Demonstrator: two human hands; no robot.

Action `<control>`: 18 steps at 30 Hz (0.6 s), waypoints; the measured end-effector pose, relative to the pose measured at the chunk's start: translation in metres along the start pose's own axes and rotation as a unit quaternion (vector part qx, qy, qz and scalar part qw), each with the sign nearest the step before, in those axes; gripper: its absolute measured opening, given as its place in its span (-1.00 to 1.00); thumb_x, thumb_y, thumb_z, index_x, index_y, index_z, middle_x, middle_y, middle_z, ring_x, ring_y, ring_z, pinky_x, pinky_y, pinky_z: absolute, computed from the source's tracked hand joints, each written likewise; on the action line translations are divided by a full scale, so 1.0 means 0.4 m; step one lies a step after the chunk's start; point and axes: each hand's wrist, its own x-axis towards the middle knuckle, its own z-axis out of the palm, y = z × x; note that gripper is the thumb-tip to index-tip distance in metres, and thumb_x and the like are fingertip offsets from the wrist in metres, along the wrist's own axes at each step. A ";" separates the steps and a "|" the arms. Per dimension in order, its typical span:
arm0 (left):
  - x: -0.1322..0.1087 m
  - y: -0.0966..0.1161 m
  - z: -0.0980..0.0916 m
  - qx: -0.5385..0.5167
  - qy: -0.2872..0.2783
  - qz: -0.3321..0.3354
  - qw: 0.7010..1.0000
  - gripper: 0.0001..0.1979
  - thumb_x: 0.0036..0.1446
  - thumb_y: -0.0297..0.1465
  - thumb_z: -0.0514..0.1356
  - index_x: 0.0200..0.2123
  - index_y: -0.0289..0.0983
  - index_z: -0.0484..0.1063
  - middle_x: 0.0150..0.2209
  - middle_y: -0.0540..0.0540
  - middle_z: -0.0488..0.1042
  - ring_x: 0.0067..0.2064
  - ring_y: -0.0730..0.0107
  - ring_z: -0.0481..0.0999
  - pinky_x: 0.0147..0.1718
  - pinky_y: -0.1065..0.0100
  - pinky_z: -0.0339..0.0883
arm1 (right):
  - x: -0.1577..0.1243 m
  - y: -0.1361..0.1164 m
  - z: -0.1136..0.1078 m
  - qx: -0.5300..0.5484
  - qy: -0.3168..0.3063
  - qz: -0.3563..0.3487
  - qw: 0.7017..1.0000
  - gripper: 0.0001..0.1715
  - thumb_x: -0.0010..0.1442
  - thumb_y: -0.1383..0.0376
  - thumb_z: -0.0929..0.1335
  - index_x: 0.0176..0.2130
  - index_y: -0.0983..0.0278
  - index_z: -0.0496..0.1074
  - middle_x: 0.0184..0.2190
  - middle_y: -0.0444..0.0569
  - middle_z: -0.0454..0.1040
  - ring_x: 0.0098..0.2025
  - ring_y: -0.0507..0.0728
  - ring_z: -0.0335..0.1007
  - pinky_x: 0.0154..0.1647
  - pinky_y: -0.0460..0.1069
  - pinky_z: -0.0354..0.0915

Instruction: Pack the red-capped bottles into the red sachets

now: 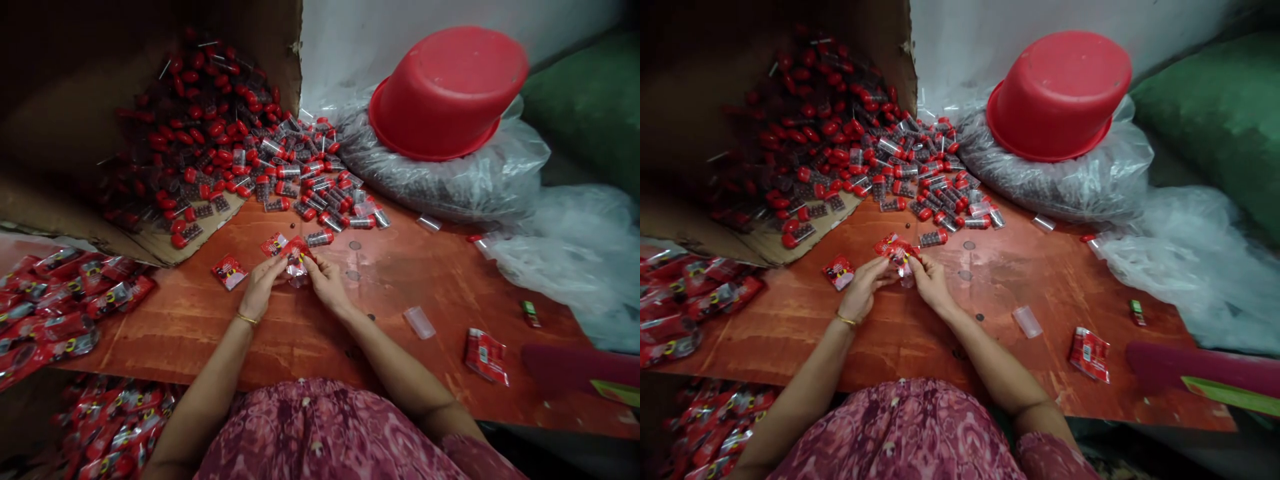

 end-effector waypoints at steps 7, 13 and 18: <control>0.018 -0.005 0.040 -0.163 0.146 -0.098 0.971 -0.53 -0.56 -0.11 0.42 -0.62 -0.34 0.43 -0.68 0.07 0.39 -0.66 0.64 0.29 -0.62 0.54 0.23 | 0.061 -0.014 -0.018 -0.308 -0.046 -0.085 0.947 -0.46 0.26 0.03 0.07 -0.44 0.29 0.36 -0.55 -0.09 0.30 -0.49 0.05 0.20 -0.45 -0.06 0.14; 0.018 0.022 0.035 -0.217 0.154 -0.136 0.954 -0.50 -0.63 -0.13 0.44 -0.61 -0.34 0.39 -0.68 0.08 0.40 -0.65 0.62 0.34 -0.63 0.55 0.24 | 0.116 -0.033 -0.096 -0.640 0.023 -0.129 0.758 -0.58 0.23 0.11 0.18 -0.17 0.31 0.46 -0.14 0.20 0.37 -0.15 0.26 0.20 -0.20 0.10 0.11; 0.007 0.016 0.030 -0.249 0.105 -0.188 0.944 -0.52 -0.53 -0.14 0.44 -0.54 -0.33 0.40 -0.67 0.08 0.40 -0.66 0.61 0.35 -0.67 0.55 0.21 | 0.027 -0.005 -0.192 -0.611 -0.058 -0.199 0.764 -0.68 0.20 0.28 0.20 -0.12 0.28 0.42 -0.02 0.10 0.36 -0.06 0.22 0.20 -0.09 0.09 0.09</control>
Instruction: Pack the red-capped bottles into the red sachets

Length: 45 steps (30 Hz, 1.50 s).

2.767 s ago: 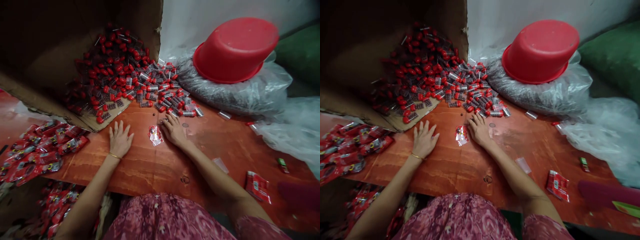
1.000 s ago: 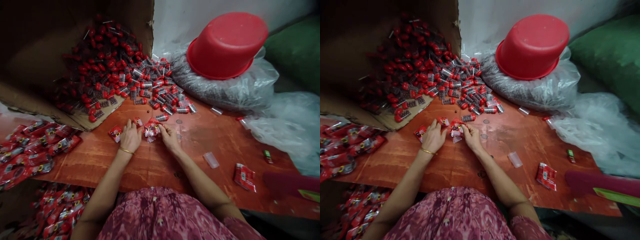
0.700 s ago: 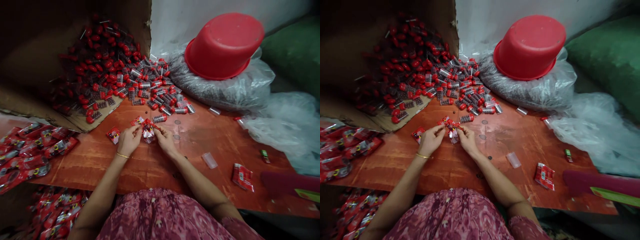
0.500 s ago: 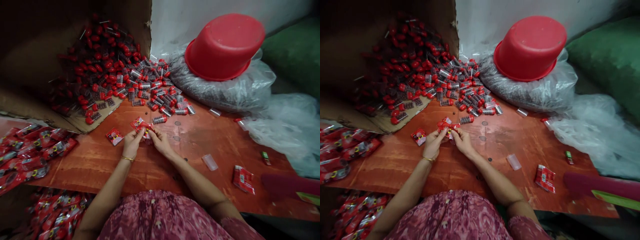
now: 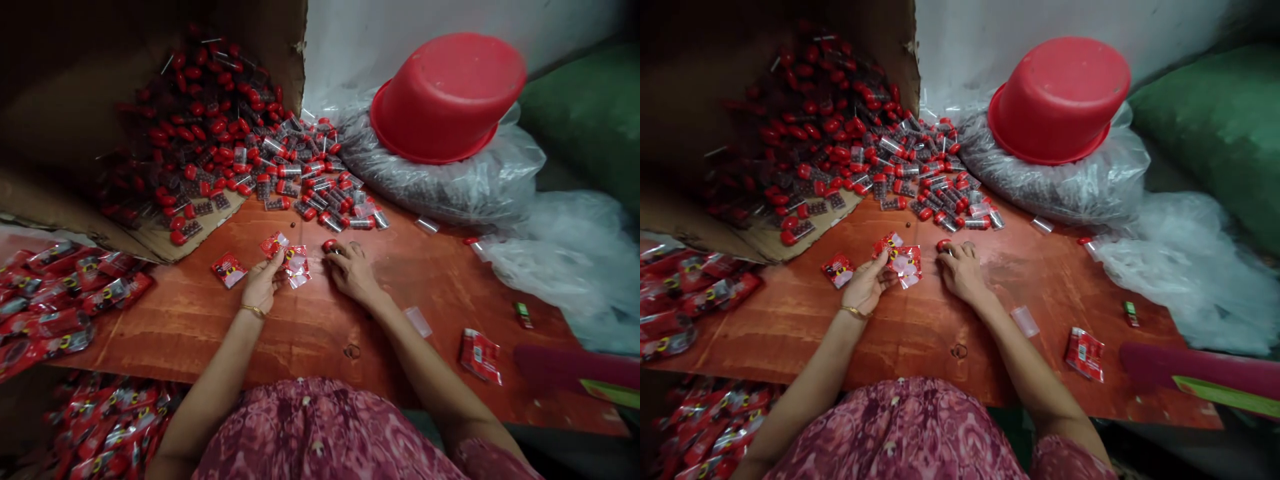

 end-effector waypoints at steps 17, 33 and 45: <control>-0.039 -0.016 0.001 0.007 -0.032 0.007 0.999 -0.54 -0.54 -0.12 0.43 -0.60 -0.33 0.41 -0.65 0.03 0.43 -0.62 0.56 0.38 -0.60 0.51 0.21 | -0.111 -0.068 -0.092 0.447 0.008 0.165 0.879 -0.59 0.00 0.06 0.38 -0.21 0.27 0.43 -0.37 -0.04 0.49 -0.38 0.10 0.36 -0.35 -0.01 0.28; -0.051 -0.042 0.011 0.045 -0.113 0.124 0.985 -0.62 -0.31 -0.18 0.38 -0.44 -0.32 0.50 -0.46 -0.02 0.52 -0.44 0.48 0.44 -0.35 0.42 0.29 | -0.073 -0.142 -0.089 0.552 -0.036 0.148 0.820 -0.74 -0.05 0.16 0.41 -0.37 0.28 0.46 -0.50 -0.11 0.44 -0.46 0.04 0.29 -0.42 -0.06 0.22; -0.051 -0.063 0.043 -0.066 -0.103 0.028 0.992 -0.62 -0.40 -0.34 0.43 -0.43 -0.32 0.45 -0.46 0.02 0.50 -0.42 0.53 0.45 -0.36 0.47 0.28 | -0.059 -0.185 -0.022 0.546 0.059 0.190 0.814 -0.72 0.00 0.16 0.40 -0.28 0.26 0.41 -0.39 -0.07 0.47 -0.36 0.07 0.35 -0.29 -0.03 0.28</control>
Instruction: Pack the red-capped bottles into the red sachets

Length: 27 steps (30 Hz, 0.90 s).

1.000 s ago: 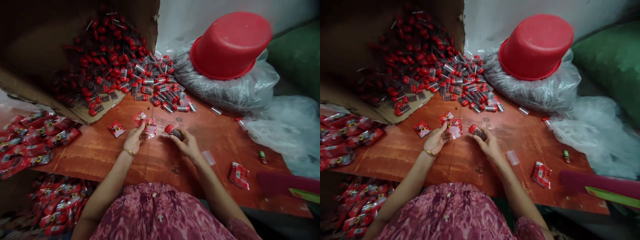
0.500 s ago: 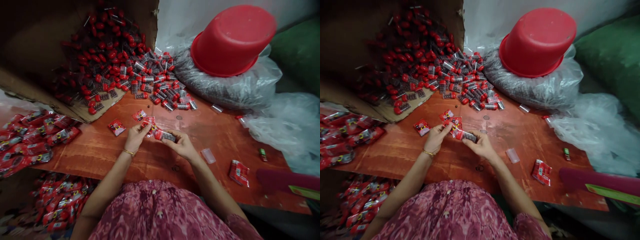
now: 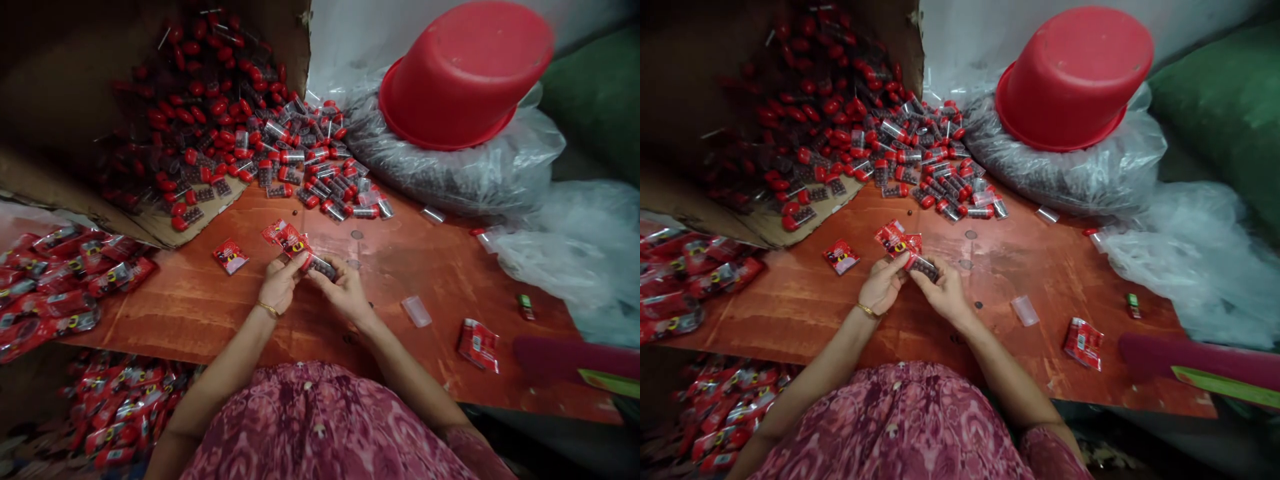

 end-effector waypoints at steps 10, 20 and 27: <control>-0.019 -0.027 0.008 0.025 -0.053 0.051 0.997 -0.69 -0.19 -0.18 0.33 -0.51 -0.32 0.44 -0.46 -0.07 0.52 -0.33 0.35 0.49 -0.30 0.37 0.30 | -0.009 -0.023 0.020 0.003 0.021 0.022 1.000 -0.69 0.04 0.12 0.36 -0.26 0.25 0.33 -0.46 -0.12 0.38 -0.47 0.02 0.26 -0.45 -0.07 0.26; -0.005 0.009 0.004 0.008 0.017 0.048 0.999 -0.65 -0.30 -0.22 0.39 -0.44 -0.34 0.49 -0.46 -0.05 0.52 -0.38 0.40 0.48 -0.36 0.40 0.30 | -0.002 -0.015 0.023 0.065 -0.096 0.010 0.993 -0.66 0.14 0.03 0.27 -0.18 0.19 0.19 -0.47 -0.21 0.27 -0.59 -0.05 0.16 -0.55 -0.11 0.21; -0.010 -0.014 0.004 -0.009 -0.002 0.034 0.999 -0.60 -0.32 -0.16 0.39 -0.47 -0.34 0.46 -0.57 0.04 0.42 -0.56 0.57 0.34 -0.63 0.50 0.14 | 0.002 -0.005 0.056 0.091 0.016 -0.022 0.995 -0.61 0.05 0.02 0.36 -0.26 0.20 0.22 -0.40 -0.16 0.33 -0.45 -0.02 0.29 -0.41 -0.09 0.31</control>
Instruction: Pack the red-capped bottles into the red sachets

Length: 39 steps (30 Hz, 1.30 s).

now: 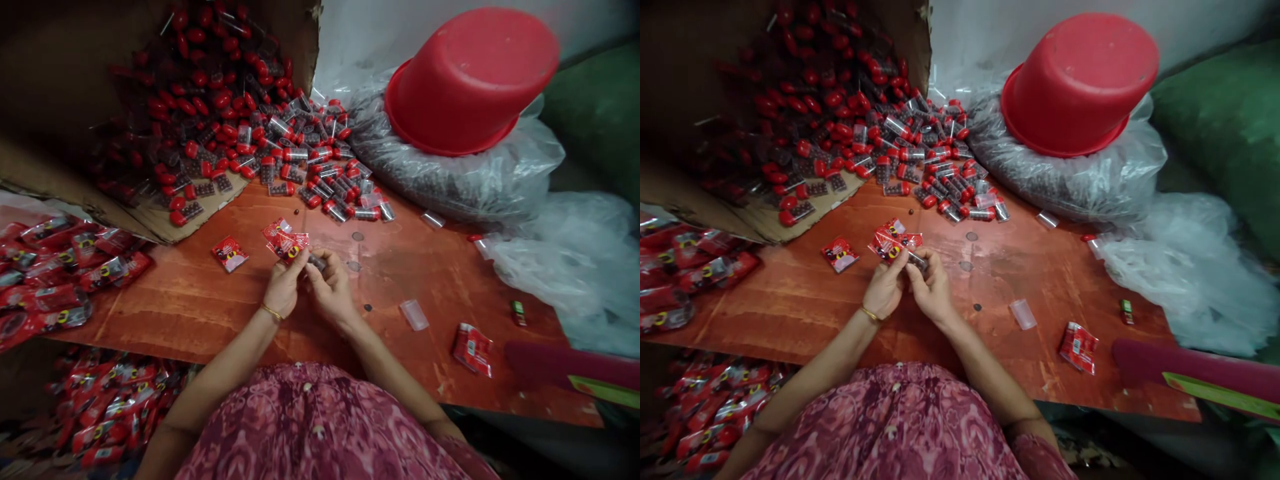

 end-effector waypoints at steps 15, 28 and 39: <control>-0.045 0.070 -0.095 -0.043 -0.003 -0.156 0.987 -0.84 0.06 -0.30 0.22 -0.33 -0.27 0.48 -0.39 -0.05 0.56 -0.32 0.39 0.54 -0.25 0.36 0.38 | 0.107 0.003 -0.009 -0.274 -0.116 -0.125 0.946 -0.58 -0.05 -0.04 0.40 -0.43 0.24 0.31 -0.56 -0.14 0.37 -0.51 0.03 0.26 -0.45 -0.05 0.24; -0.058 0.193 -0.268 0.032 0.205 0.103 0.973 -0.68 0.03 -0.13 0.16 -0.36 -0.28 0.47 -0.48 -0.03 0.56 -0.43 0.42 0.54 -0.33 0.40 0.43 | 0.221 0.075 -0.233 -0.664 -0.080 -0.188 0.720 -0.51 0.19 0.28 0.19 0.11 0.28 0.25 0.13 0.12 0.27 0.18 0.28 0.06 0.13 0.23 -0.02; 0.151 0.020 -0.080 0.797 -0.064 0.251 0.545 -0.73 0.14 -0.27 0.08 -0.14 -0.12 0.51 0.14 -0.16 0.32 0.27 -0.01 0.03 0.17 -0.13 -0.13 | 0.065 0.039 -0.276 -0.588 -0.019 -0.248 0.770 -0.61 0.16 0.19 0.25 -0.05 0.29 0.37 0.08 0.15 0.32 0.18 0.27 0.14 0.12 0.20 0.10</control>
